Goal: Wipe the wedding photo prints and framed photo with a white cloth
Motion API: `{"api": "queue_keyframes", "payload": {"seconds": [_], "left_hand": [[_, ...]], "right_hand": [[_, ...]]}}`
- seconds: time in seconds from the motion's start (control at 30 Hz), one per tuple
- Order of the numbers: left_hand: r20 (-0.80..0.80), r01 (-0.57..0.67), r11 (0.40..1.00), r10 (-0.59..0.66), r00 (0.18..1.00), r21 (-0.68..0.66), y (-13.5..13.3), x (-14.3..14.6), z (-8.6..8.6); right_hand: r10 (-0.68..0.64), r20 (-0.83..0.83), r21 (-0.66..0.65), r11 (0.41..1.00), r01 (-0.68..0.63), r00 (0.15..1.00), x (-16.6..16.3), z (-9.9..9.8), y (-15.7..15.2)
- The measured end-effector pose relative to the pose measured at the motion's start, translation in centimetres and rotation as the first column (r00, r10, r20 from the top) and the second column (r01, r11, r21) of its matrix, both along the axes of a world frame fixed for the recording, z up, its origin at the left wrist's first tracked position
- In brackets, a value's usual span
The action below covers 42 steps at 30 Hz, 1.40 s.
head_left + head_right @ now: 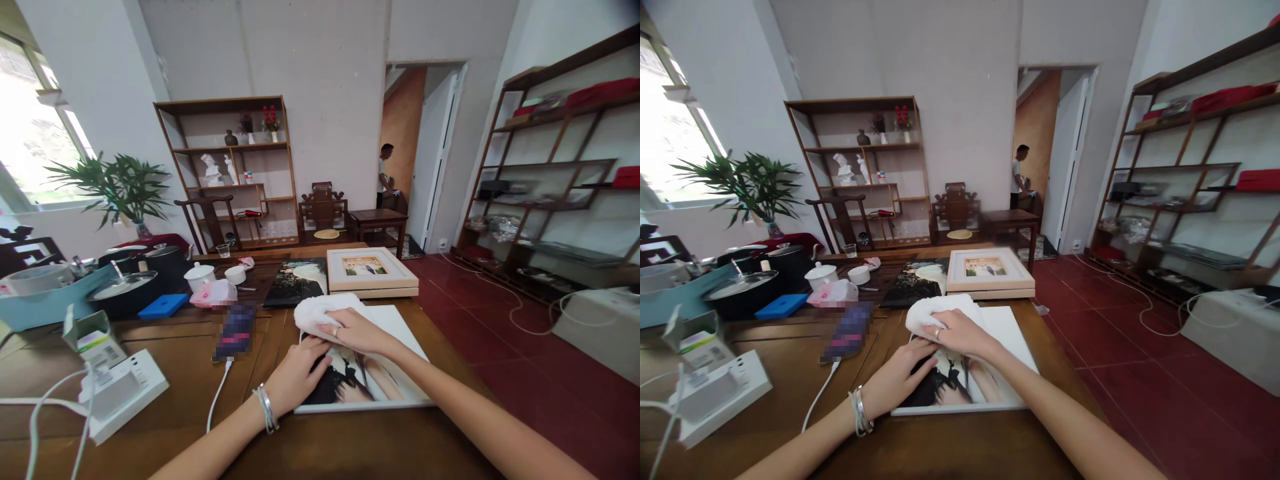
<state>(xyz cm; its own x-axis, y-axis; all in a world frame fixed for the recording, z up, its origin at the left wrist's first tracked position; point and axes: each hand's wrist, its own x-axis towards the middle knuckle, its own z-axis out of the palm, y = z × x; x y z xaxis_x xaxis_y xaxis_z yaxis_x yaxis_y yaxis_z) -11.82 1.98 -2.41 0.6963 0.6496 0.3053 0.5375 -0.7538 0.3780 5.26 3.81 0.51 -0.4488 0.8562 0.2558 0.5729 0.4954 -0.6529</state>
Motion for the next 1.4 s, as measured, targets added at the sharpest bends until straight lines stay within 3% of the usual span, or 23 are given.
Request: {"api": "queue_keyframes", "payload": {"seconds": [0.27,0.47,0.57,0.7,0.93,1.07,1.23,1.4], "left_hand": [[0.024,0.022,1.0,-0.023,0.999,0.02,0.5,-0.2,-0.7],[0.029,-0.003,1.0,0.003,1.0,-0.003,0.8,-0.4,-1.4],[0.014,-0.01,1.0,0.01,1.0,-0.011,0.8,-0.4,-1.4],[0.036,-0.027,1.0,0.027,0.999,0.005,0.6,-0.3,-1.3],[0.044,-0.027,1.0,0.028,0.999,-0.007,0.6,-0.1,-1.2],[0.036,-0.032,0.999,0.032,0.999,-0.003,0.7,-0.2,-1.5],[0.025,-0.027,1.0,0.027,0.999,0.0,0.8,-0.3,-1.4],[0.006,-0.06,0.998,0.06,0.998,-0.025,0.7,-0.4,-1.2]], "right_hand": [[-0.054,0.026,-0.031,0.998,0.055,0.998,4.5,-0.2,-2.0],[-0.187,0.096,0.009,0.982,0.187,0.978,7.6,-0.9,-3.5],[-0.232,0.212,0.069,0.972,0.223,0.949,7.8,-1.6,-5.1],[-0.2,0.321,0.145,0.976,0.16,0.926,7.1,-1.9,-8.5],[-0.12,0.321,0.062,0.992,0.106,0.939,6.5,-1.5,-12.6],[-0.146,0.285,0.095,0.988,0.124,0.947,6.6,-1.7,-11.2],[-0.2,0.239,0.229,0.963,0.145,0.95,6.8,-1.9,-6.9],[-0.253,0.233,0.229,0.953,0.2,0.939,7.1,-1.7,-3.4]]}}
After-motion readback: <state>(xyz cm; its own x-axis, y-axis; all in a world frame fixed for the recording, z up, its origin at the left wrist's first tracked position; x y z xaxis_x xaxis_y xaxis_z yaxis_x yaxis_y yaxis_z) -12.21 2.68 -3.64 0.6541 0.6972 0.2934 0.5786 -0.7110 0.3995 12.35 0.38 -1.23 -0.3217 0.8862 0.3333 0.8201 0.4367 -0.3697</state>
